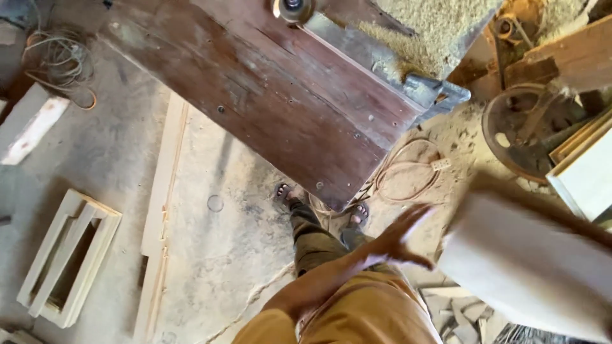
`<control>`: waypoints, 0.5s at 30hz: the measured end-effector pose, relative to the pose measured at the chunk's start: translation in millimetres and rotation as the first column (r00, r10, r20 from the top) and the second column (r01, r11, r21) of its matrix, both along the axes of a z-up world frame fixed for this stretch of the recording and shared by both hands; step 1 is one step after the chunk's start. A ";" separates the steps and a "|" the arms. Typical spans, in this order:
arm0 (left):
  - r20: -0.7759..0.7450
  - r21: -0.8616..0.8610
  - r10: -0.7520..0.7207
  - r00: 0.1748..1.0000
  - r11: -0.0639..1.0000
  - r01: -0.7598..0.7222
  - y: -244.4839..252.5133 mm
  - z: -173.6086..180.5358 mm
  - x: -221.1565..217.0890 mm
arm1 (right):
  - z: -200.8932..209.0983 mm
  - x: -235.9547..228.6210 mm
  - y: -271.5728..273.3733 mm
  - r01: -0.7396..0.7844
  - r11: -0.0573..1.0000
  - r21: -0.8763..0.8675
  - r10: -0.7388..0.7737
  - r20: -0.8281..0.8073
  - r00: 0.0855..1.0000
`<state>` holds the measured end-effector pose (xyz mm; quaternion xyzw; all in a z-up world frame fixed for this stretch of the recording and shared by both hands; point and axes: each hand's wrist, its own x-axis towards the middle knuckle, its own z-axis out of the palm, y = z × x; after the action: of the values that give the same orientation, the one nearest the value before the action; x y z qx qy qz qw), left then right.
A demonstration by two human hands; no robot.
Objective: The person uses a spindle router to shape the edges of a rectangular wooden board. They guide the board along the spinning router bit to create curved edges on both ends, then flip the board and repeat the process on the opposite side.
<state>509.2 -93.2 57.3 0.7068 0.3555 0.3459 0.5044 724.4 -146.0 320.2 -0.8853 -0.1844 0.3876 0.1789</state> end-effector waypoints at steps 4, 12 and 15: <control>0.029 -0.905 -0.217 0.976 0.408 0.117 8.8 31.4 6.2 | -7.7 -8.1 82.3 0.051 0.996 -0.071 -0.056 -0.068 0.996; 0.459 -0.556 0.612 0.645 0.763 -0.329 -79.3 -130.8 -14.0 | -128.2 78.1 117.6 -0.919 0.360 0.160 0.825 0.405 0.394; 0.137 -0.989 0.879 0.457 0.092 0.120 -71.4 -115.7 -29.8 | -188.9 153.2 34.4 -0.732 0.641 -0.233 0.765 0.272 0.584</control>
<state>479.4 -164.6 -58.5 -0.1261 0.4326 0.4508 0.7706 877.6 -111.6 131.3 -0.7856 -0.5495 0.2731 -0.0792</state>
